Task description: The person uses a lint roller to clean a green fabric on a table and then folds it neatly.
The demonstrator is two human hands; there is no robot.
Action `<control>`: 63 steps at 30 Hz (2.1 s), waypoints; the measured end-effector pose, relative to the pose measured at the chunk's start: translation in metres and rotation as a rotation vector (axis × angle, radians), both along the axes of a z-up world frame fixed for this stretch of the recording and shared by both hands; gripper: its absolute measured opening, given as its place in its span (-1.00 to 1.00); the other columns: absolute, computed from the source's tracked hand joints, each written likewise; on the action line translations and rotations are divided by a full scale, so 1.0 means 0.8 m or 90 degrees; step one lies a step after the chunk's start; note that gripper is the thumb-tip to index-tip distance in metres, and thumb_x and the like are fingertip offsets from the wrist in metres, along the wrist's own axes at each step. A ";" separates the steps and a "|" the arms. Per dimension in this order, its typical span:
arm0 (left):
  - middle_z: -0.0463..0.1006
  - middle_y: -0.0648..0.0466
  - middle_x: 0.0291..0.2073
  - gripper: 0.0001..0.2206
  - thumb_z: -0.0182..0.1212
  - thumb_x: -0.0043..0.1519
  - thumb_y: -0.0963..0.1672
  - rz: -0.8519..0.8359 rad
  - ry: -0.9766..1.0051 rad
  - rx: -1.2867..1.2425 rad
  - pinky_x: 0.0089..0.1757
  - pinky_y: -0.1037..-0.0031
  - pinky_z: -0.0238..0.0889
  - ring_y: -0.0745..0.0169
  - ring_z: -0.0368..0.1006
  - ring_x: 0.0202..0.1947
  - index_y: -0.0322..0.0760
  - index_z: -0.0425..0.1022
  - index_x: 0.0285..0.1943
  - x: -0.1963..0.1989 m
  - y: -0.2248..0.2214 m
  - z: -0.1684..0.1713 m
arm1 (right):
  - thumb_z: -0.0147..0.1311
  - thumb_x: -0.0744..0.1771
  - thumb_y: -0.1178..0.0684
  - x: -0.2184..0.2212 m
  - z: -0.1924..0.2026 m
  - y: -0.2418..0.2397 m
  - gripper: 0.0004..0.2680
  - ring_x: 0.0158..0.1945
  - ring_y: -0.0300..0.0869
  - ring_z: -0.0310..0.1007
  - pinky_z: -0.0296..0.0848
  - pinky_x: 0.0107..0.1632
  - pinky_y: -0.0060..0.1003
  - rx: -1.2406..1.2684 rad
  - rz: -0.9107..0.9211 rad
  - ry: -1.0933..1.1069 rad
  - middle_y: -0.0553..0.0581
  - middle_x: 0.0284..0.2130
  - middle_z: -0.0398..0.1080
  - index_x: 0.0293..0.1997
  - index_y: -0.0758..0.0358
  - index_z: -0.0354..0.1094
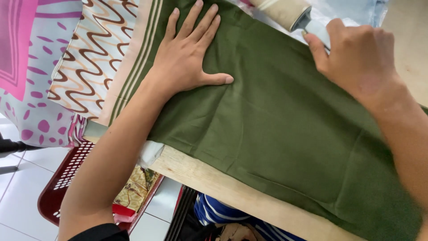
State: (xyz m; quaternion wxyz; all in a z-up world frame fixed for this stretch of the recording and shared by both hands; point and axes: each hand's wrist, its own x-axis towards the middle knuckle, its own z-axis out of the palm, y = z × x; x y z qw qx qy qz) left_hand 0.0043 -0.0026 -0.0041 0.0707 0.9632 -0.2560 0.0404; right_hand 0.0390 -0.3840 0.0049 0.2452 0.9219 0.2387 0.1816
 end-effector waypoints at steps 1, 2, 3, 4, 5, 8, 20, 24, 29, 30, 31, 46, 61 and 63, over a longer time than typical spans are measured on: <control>-0.18 0.02 0.62 0.13 -0.14 0.16 0.45 -0.001 -0.002 0.000 0.39 -0.09 -0.59 0.03 -0.44 0.57 -0.41 -0.07 0.67 0.001 0.000 -0.001 | 0.03 0.67 -0.44 0.002 -0.001 -0.009 -0.53 -0.61 -0.16 0.29 0.27 -0.52 -0.27 0.000 -0.001 -0.002 -0.08 -0.65 0.22 -0.21 0.06 0.33; -0.17 0.03 0.62 0.14 -0.12 0.16 0.44 -0.002 -0.011 -0.004 0.39 -0.10 -0.57 0.04 -0.44 0.57 -0.42 -0.05 0.66 0.002 0.000 -0.003 | 0.09 0.67 -0.40 0.005 -0.001 -0.019 -0.56 -0.57 -0.04 0.28 0.26 -0.49 -0.18 0.046 0.021 0.008 -0.01 -0.63 0.21 -0.17 0.10 0.33; -0.17 0.03 0.62 0.14 -0.10 0.16 0.44 -0.001 -0.018 -0.008 0.39 -0.12 -0.54 0.04 -0.43 0.57 -0.43 -0.03 0.66 0.001 0.001 -0.005 | 0.15 0.67 -0.37 0.007 -0.002 -0.028 -0.58 -0.53 0.07 0.27 0.25 -0.46 -0.10 0.090 0.044 0.020 0.05 -0.61 0.21 -0.12 0.15 0.33; -0.17 0.03 0.62 0.14 -0.10 0.16 0.44 -0.001 -0.018 -0.010 0.39 -0.12 -0.54 0.04 -0.43 0.57 -0.43 -0.03 0.66 0.003 0.000 -0.006 | 0.15 0.67 -0.37 -0.004 0.007 -0.022 -0.58 -0.53 0.07 0.27 0.25 -0.46 -0.10 0.089 0.045 0.020 0.05 -0.61 0.21 -0.12 0.15 0.33; -0.13 0.01 0.61 0.14 -0.07 0.16 0.44 -0.006 -0.033 -0.012 0.39 -0.13 -0.51 0.02 -0.40 0.57 -0.45 0.00 0.65 0.003 0.001 -0.008 | 0.17 0.62 -0.34 -0.016 0.016 -0.016 -0.62 -0.52 0.05 0.32 0.28 -0.44 -0.10 0.111 0.087 0.054 0.07 -0.64 0.20 -0.10 0.15 0.37; -0.12 -0.01 0.61 0.14 -0.06 0.16 0.44 -0.010 -0.034 -0.015 0.38 -0.13 -0.52 0.01 -0.40 0.57 -0.46 0.01 0.65 0.001 0.002 -0.006 | 0.12 0.54 -0.31 -0.039 0.024 0.005 -0.65 -0.60 -0.07 0.21 0.11 -0.47 -0.19 0.130 0.151 0.151 0.02 -0.72 0.09 -0.18 0.16 0.36; -0.19 0.03 0.62 0.13 -0.10 0.17 0.44 -0.001 -0.025 0.004 0.40 -0.11 -0.55 0.04 -0.44 0.57 -0.42 -0.04 0.67 0.002 0.001 -0.007 | 0.19 0.65 -0.18 0.005 0.000 -0.041 -0.61 -0.49 0.18 0.27 0.26 -0.36 0.01 0.216 0.066 0.123 0.21 -0.62 0.19 -0.19 0.31 0.31; -0.21 0.04 0.62 0.13 -0.12 0.18 0.44 -0.001 -0.018 0.004 0.40 -0.11 -0.57 0.04 -0.46 0.57 -0.42 -0.06 0.67 0.000 0.000 -0.005 | 0.04 0.48 -0.23 -0.050 0.019 -0.028 -0.71 -0.69 -0.18 0.24 0.21 -0.56 -0.25 0.188 0.123 0.235 -0.06 -0.74 0.17 -0.13 0.18 0.46; -0.13 -0.02 0.61 0.10 -0.09 0.22 0.41 -0.020 -0.041 -0.010 0.38 -0.14 -0.53 -0.02 -0.38 0.57 -0.48 0.01 0.66 -0.001 0.001 -0.007 | 0.06 0.55 -0.31 -0.026 -0.021 -0.048 -0.65 -0.57 0.01 0.32 0.31 -0.47 -0.11 0.120 0.059 0.137 0.08 -0.66 0.22 -0.15 0.16 0.42; -0.09 -0.04 0.61 0.09 -0.07 0.23 0.40 -0.023 -0.056 -0.017 0.38 -0.16 -0.50 -0.06 -0.33 0.57 -0.51 0.04 0.65 0.000 0.002 -0.008 | 0.05 0.59 -0.31 -0.017 -0.021 -0.051 -0.64 -0.50 0.10 0.42 0.39 -0.44 -0.06 0.099 0.035 0.088 0.15 -0.58 0.35 -0.09 0.17 0.47; -0.09 -0.04 0.61 0.09 -0.07 0.23 0.40 -0.024 -0.057 -0.015 0.38 -0.16 -0.50 -0.06 -0.33 0.57 -0.51 0.04 0.65 -0.001 0.001 -0.008 | 0.05 0.59 -0.31 -0.012 -0.024 -0.058 -0.64 -0.50 0.10 0.42 0.39 -0.44 -0.06 0.100 0.034 0.086 0.15 -0.58 0.35 -0.09 0.17 0.47; -0.14 -0.03 0.61 0.11 -0.06 0.18 0.41 -0.007 -0.036 0.005 0.38 -0.15 -0.51 0.00 -0.41 0.57 -0.46 -0.03 0.65 -0.002 -0.003 -0.004 | -0.09 0.58 -0.30 -0.038 0.018 -0.033 -0.59 -0.62 0.07 0.27 0.30 -0.49 -0.05 0.122 -0.042 0.201 0.14 -0.70 0.21 -0.23 0.25 0.32; -0.14 -0.02 0.61 0.12 -0.05 0.15 0.41 -0.005 -0.020 0.004 0.37 -0.17 -0.50 -0.02 -0.41 0.57 -0.44 -0.06 0.64 0.002 -0.001 -0.003 | -0.04 0.57 -0.23 -0.032 0.019 -0.020 -0.59 -0.65 0.07 0.20 0.19 -0.52 -0.05 0.195 -0.031 0.226 0.15 -0.73 0.16 -0.29 0.31 0.30; -0.13 -0.02 0.61 0.11 -0.04 0.16 0.41 -0.010 -0.025 -0.007 0.37 -0.17 -0.49 -0.02 -0.39 0.57 -0.44 -0.03 0.64 0.001 -0.001 -0.004 | 0.03 0.59 -0.14 -0.034 0.020 -0.020 -0.55 -0.65 0.07 0.02 0.07 -0.45 -0.02 0.305 -0.018 0.232 0.17 -0.75 0.03 -0.40 0.38 0.16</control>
